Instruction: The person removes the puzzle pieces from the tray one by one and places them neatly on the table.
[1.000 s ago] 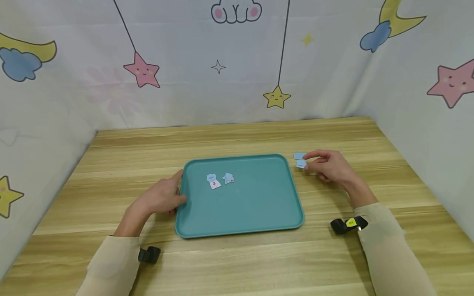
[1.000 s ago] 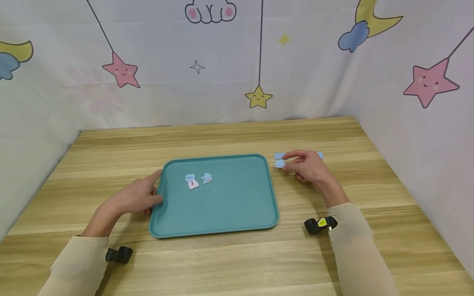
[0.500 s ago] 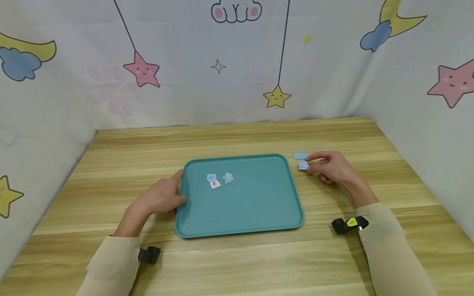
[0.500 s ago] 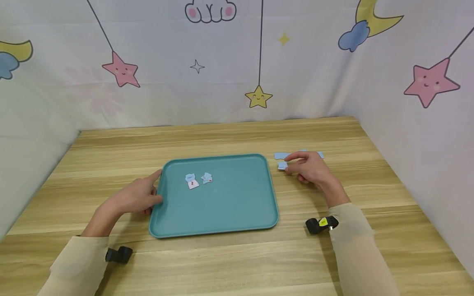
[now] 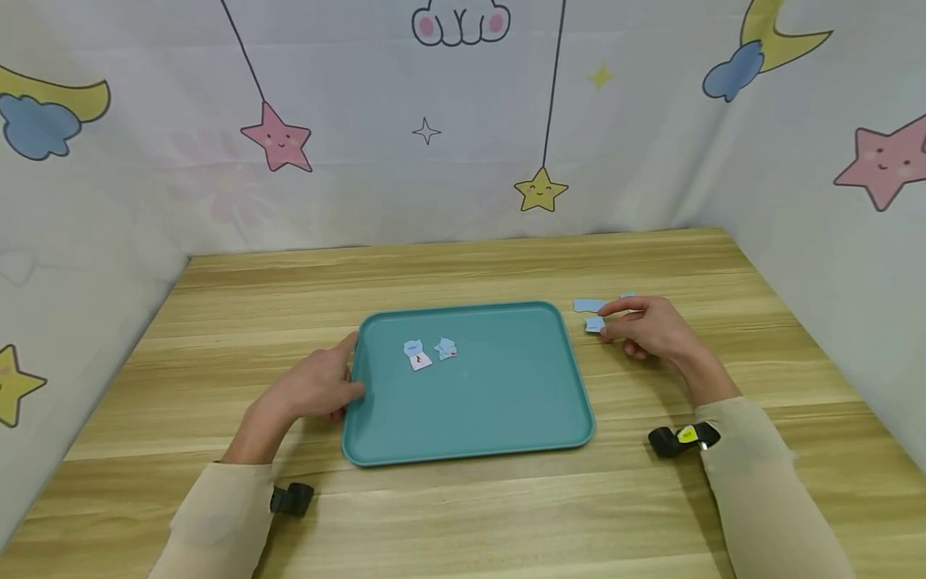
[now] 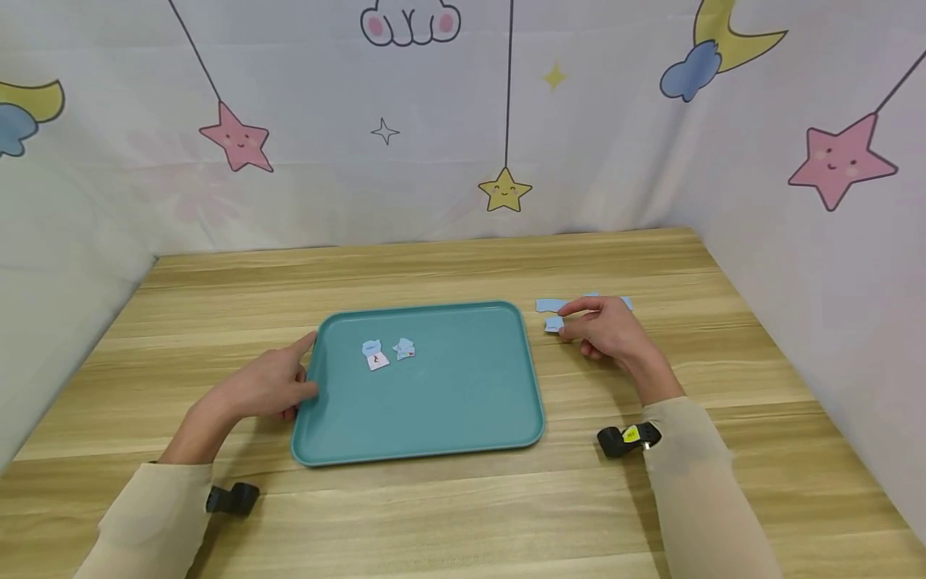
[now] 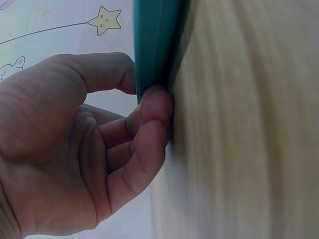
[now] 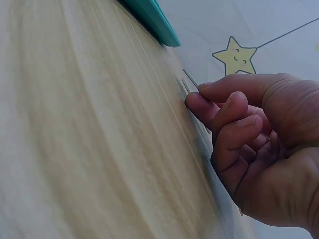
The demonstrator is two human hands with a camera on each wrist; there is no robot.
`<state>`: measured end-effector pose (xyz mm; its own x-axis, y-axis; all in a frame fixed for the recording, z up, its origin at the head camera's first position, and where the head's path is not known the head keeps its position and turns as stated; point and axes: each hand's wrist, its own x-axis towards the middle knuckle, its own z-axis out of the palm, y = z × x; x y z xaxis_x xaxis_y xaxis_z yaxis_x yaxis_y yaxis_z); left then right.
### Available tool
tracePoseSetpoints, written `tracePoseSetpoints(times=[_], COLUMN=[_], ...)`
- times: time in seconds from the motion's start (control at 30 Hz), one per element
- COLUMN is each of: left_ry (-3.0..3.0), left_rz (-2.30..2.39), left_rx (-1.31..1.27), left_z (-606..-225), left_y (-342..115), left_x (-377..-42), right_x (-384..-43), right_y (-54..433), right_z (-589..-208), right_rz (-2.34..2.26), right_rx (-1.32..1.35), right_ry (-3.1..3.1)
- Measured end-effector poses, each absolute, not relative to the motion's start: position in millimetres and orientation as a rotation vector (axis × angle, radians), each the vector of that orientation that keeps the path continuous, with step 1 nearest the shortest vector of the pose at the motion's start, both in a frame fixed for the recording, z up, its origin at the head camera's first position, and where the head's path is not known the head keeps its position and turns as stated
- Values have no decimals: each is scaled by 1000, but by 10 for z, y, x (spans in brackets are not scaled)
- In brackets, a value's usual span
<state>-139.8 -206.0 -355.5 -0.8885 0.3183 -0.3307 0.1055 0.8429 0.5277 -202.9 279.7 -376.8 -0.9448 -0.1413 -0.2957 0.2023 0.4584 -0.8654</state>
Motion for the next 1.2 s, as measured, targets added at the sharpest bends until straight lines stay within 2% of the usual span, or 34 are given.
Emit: tracePoseSetpoints(times=[1.2], left_ry=[2614], left_rz=[717], left_rx=[322], left_z=[-3579], left_y=[-2070], left_x=[-1386], right_x=[-2032], right_y=[2773], right_z=[-3715], right_rz=[-1420], right_rx=[106], right_ry=[2394])
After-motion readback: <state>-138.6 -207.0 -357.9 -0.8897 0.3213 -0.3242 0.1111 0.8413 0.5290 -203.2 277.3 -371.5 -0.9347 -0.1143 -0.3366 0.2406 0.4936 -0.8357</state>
